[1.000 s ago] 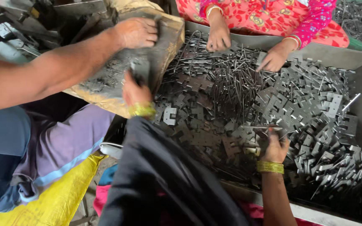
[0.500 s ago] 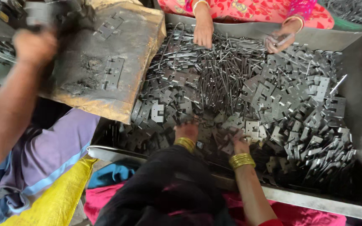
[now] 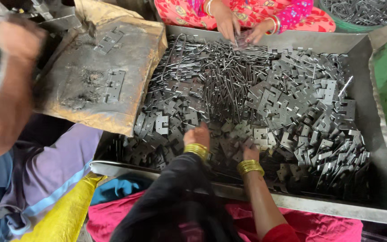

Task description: The person sits on the floor and sorts small metal brackets and pins from a large bin, separating them by hand into piles. Another person nearby also sorts similar parts. The camera wearer repeatedly picks, inspects, and places the metal pieces into organized groups.

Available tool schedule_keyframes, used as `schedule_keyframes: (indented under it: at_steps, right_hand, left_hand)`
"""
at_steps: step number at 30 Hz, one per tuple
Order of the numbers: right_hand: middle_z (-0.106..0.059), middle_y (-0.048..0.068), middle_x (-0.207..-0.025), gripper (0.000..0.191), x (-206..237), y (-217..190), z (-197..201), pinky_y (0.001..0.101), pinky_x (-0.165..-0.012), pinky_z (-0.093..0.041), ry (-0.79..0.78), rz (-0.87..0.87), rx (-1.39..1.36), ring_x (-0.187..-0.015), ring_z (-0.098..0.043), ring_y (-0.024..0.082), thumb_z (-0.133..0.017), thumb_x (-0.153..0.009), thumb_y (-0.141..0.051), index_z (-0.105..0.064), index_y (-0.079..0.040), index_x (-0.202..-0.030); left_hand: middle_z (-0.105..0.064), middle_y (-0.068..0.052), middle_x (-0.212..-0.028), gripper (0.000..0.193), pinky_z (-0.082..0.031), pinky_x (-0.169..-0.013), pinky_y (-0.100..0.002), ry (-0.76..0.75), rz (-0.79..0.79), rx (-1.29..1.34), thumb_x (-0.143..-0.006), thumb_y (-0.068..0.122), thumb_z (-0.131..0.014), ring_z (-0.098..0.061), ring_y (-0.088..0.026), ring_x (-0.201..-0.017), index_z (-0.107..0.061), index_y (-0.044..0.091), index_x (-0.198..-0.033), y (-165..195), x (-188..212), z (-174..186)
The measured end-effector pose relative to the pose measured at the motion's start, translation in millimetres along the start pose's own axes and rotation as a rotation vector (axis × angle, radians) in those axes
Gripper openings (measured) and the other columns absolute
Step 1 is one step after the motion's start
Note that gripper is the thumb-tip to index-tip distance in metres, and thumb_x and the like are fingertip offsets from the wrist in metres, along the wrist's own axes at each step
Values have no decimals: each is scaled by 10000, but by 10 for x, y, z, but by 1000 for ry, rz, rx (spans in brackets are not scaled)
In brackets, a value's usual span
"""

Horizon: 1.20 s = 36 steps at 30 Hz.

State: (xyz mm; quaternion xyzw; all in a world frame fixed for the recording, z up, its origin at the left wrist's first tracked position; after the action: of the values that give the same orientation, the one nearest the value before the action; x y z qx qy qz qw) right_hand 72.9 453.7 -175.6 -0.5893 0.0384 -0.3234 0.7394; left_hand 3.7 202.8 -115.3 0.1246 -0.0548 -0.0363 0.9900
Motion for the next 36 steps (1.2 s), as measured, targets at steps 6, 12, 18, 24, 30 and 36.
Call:
schedule_keyframes:
  at_steps: [6, 12, 18, 24, 30, 36]
  right_hand:
    - [-753, 178, -1139, 515, -118, 38, -30, 382, -908, -526, -59, 104, 114, -1017, -706, 283, -755, -895, -342, -679, 37, -1236]
    - [-759, 154, -1142, 561, -81, 104, -146, 394, -868, -546, -95, 11, -114, -1006, -716, 277, -752, -810, -334, -688, 34, -1229]
    - [-736, 197, -1093, 796, 111, 288, -284, 443, -834, -556, -208, -440, -284, -958, -705, 327, -472, -955, -665, -687, 47, -1238]
    - [-736, 199, -1013, 656, 249, 108, -772, 464, -797, -545, -273, -15, 57, -910, -695, 352, -511, -974, -586, -718, 21, -1109]
    - [-735, 201, -932, 541, 491, -797, -1003, 484, -759, -534, -190, 639, 354, -862, -684, 378, -550, -993, -507, -748, -4, -981]
    - [-615, 156, -701, 724, -743, -992, -209, 518, -595, -481, 201, -391, -455, -619, -566, 347, -576, -955, -656, -558, 36, -1169]
  left_hand:
    - [-711, -218, -1127, 498, -551, -917, -408, -260, 134, 302, -847, 440, -799, -680, -343, -1070, -749, -12, -1050, 438, -353, 42]
    - [-758, -117, -1049, 428, -492, -949, -460, -59, -77, 192, -814, 447, -812, -698, -298, -975, -778, 146, -1117, 527, -448, 404]
    - [-783, -109, -987, 409, -591, -869, -393, -133, 218, 740, -796, 363, -814, -757, -248, -923, -774, 147, -1141, 487, -73, -15]
    - [-711, -202, -1107, 439, -519, -858, -417, 236, 141, 844, -855, 281, -776, -685, -372, -1015, -661, 47, -1209, 63, 281, -230]
    - [-761, -211, -1111, 416, -563, -872, -374, 26, 222, 1380, -896, 218, -732, -720, -305, -990, -699, -38, -1223, -404, 399, -573]
    - [-767, -223, -1099, 435, -562, -883, -353, 168, 289, 1192, -875, 168, -741, -741, -262, -996, -667, -81, -1225, -512, 368, -394]
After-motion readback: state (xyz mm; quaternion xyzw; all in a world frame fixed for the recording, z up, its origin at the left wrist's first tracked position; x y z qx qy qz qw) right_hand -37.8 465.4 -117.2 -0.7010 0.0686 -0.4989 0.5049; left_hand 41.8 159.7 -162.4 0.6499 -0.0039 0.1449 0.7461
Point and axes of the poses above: each hand's wrist, its own x-axis away from the middle knuckle, its own z-axis out of the back of the hand, y = z × x, the point moved 8 cm from there along -x, towards the middle knuckle
